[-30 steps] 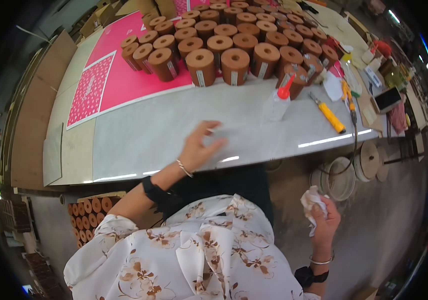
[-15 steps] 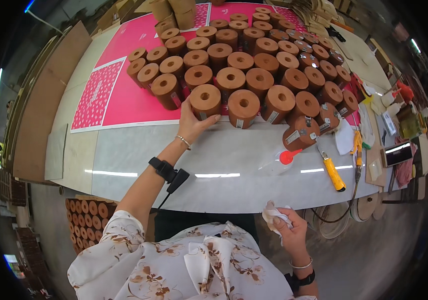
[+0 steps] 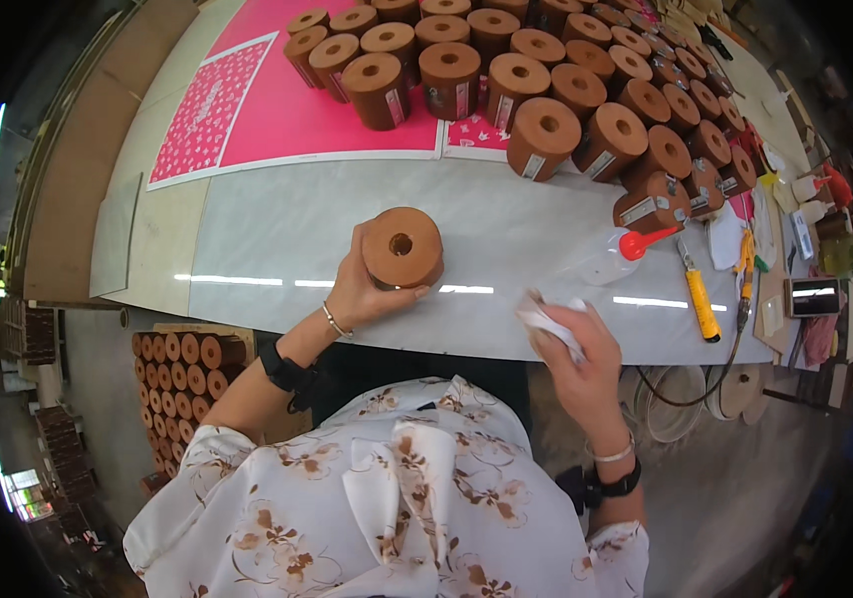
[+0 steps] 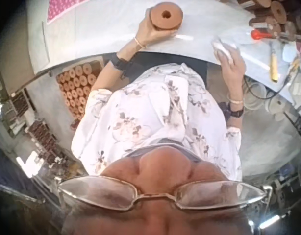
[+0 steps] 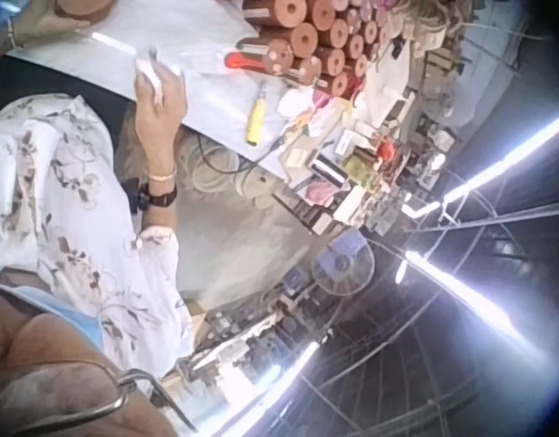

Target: Wiping and cleaning cylindrical wooden blocks with a cloth and liquid.

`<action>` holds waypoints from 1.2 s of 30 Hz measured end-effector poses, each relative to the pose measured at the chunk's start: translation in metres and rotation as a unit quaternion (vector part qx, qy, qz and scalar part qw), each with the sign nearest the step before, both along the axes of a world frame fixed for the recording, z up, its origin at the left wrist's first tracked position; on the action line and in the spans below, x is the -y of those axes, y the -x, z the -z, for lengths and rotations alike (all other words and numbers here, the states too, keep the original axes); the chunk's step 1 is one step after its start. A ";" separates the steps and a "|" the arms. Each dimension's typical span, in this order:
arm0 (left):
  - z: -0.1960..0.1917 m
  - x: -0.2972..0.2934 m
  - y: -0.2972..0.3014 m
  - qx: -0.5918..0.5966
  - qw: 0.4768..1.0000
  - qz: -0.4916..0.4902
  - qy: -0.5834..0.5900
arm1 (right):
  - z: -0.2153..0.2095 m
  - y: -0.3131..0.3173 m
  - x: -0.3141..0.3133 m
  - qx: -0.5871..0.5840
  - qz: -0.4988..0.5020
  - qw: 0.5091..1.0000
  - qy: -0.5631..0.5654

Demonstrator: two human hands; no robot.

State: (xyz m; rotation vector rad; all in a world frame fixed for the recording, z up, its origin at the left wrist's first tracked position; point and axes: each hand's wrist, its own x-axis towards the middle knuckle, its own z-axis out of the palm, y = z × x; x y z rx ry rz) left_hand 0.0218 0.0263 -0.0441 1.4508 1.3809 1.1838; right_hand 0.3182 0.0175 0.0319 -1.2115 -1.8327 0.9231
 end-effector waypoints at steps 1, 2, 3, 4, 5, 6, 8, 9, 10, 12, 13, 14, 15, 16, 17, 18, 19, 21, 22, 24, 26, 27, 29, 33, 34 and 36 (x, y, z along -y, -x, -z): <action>0.001 0.004 0.001 0.007 1.000 0.004 -0.007 | -0.006 0.018 -0.009 0.044 -0.061 0.992 -0.103; 0.006 0.004 0.004 0.017 1.000 0.005 -0.005 | -0.012 0.039 -0.014 0.055 -0.092 0.986 -0.126; 0.012 0.003 0.006 -0.020 0.998 0.012 -0.054 | -0.017 0.063 -0.016 0.068 -0.123 0.979 -0.148; 0.018 0.004 0.007 -0.056 0.993 0.015 -0.104 | -0.021 0.087 -0.018 0.090 -0.158 0.968 -0.171; 0.026 0.006 0.006 -0.040 0.994 0.015 -0.104 | -0.025 0.109 -0.019 0.115 -0.190 0.956 -0.193; 0.035 0.008 0.006 0.015 0.996 0.011 -0.090 | -0.020 0.128 -0.023 0.128 -0.193 0.954 -0.191; 0.037 0.008 0.002 0.088 0.993 0.012 -0.079 | -0.002 0.149 -0.038 0.156 -0.224 0.915 -0.296; 0.027 0.009 0.004 0.031 0.996 0.006 -0.086 | -0.002 0.148 -0.046 0.169 -0.226 0.913 -0.295; 0.019 0.008 0.004 -0.026 0.995 0.000 -0.093 | -0.004 0.141 -0.055 0.188 -0.171 0.929 -0.267; 0.016 0.006 0.006 -0.036 0.988 -0.019 -0.148 | -0.002 0.136 -0.054 0.208 -0.119 0.941 -0.240; 0.018 0.006 0.007 -0.050 0.986 -0.017 -0.158 | 0.001 0.131 -0.040 0.204 -0.140 0.938 -0.244; 0.019 0.007 0.009 -0.065 0.984 -0.016 -0.166 | 0.001 0.129 -0.026 0.197 -0.163 0.934 -0.248; 0.023 0.006 0.009 -0.060 0.984 -0.020 -0.167 | -0.002 0.131 -0.015 0.204 -0.192 0.926 -0.253; 0.030 0.005 0.010 -0.064 0.981 -0.025 -0.184 | -0.006 0.141 -0.017 0.207 -0.196 0.924 -0.254; 0.034 0.005 0.008 -0.065 0.977 -0.024 -0.200 | -0.010 0.152 -0.021 0.210 -0.217 0.918 -0.256; 0.034 0.004 0.005 -0.060 0.978 -0.020 -0.200 | -0.010 0.161 -0.027 0.212 -0.235 0.913 -0.257; 0.033 0.004 0.002 -0.049 0.981 -0.024 -0.188 | -0.002 0.170 -0.045 0.171 -0.200 0.909 -0.323; 0.022 0.004 0.004 -0.070 0.986 -0.013 -0.151 | -0.003 0.158 -0.060 0.187 -0.167 0.927 -0.279; 0.021 0.004 0.004 -0.071 0.986 -0.013 -0.150 | -0.004 0.150 -0.064 0.198 -0.137 0.942 -0.235; 0.020 0.003 0.005 -0.072 0.980 -0.007 -0.184 | -0.003 0.135 -0.046 0.195 -0.125 0.942 -0.243; 0.023 0.002 0.004 -0.080 0.979 -0.013 -0.188 | 0.000 0.118 -0.025 0.182 -0.157 0.938 -0.250; 0.026 0.004 0.005 -0.088 0.978 -0.014 -0.190 | -0.006 0.129 -0.014 0.186 -0.177 0.937 -0.238; 0.037 0.005 0.007 -0.083 0.980 -0.003 -0.183 | -0.008 0.151 -0.016 0.183 -0.214 0.930 -0.236; 0.022 0.005 0.007 -0.021 0.990 -0.007 -0.136 | 0.004 0.151 -0.053 0.154 -0.174 0.932 -0.278; 0.020 0.006 0.008 -0.025 0.990 -0.006 -0.136 | 0.002 0.141 -0.058 0.155 -0.137 0.941 -0.267; 0.017 0.006 0.009 -0.066 0.989 0.034 -0.130 | 0.001 0.123 -0.041 0.170 -0.131 0.939 -0.268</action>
